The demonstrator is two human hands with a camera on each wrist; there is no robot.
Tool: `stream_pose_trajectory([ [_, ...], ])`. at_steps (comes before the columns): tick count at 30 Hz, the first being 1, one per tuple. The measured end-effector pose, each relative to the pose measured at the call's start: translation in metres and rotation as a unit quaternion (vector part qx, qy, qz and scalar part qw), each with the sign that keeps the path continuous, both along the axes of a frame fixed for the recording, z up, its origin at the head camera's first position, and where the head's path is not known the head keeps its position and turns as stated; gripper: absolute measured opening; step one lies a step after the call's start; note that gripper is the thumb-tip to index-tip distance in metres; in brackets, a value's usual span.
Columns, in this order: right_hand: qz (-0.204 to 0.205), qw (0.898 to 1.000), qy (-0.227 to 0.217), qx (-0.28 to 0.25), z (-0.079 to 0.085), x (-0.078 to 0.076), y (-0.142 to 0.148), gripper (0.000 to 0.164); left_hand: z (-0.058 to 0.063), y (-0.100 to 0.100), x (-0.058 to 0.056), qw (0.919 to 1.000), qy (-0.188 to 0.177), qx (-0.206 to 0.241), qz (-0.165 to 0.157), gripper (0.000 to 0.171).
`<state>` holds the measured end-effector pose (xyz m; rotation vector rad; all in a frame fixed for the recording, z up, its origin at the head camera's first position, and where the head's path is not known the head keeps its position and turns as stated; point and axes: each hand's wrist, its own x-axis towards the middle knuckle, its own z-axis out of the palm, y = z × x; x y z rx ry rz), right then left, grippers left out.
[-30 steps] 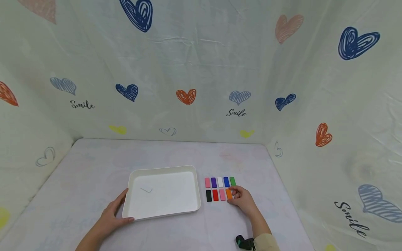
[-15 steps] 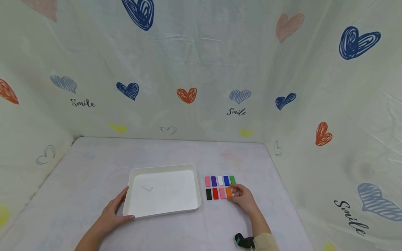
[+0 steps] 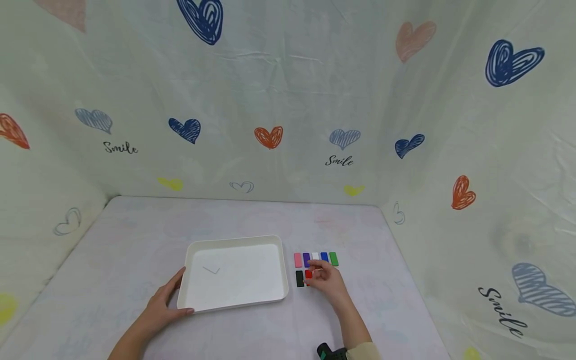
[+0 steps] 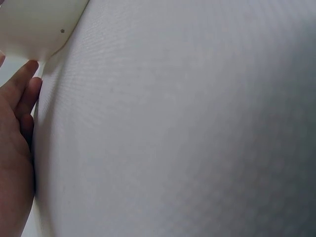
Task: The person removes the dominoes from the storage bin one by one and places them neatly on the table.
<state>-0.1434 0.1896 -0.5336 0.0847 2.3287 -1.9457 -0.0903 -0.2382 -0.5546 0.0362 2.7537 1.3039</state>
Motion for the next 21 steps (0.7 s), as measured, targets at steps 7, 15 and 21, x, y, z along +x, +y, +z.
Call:
stream_pose_trajectory([
  [7, 0.088, 0.994, 0.015, -0.062, 0.015, -0.006, -0.036, 0.055, -0.001, 0.000, 0.000, 1.0000, 0.002, 0.002, 0.004, 0.111],
  [15, 0.165, 0.984, 0.035, -0.058, 0.020, -0.016, -0.076, 0.052, -0.001, 0.000, 0.000, 0.9999, -0.005, -0.004, 0.008, 0.111],
  [21, 0.215, 0.974, 0.046, -0.054, 0.023, -0.025, -0.108, 0.049, 0.001, 0.000, 0.000, 0.9997, -0.019, -0.007, 0.013, 0.113],
])
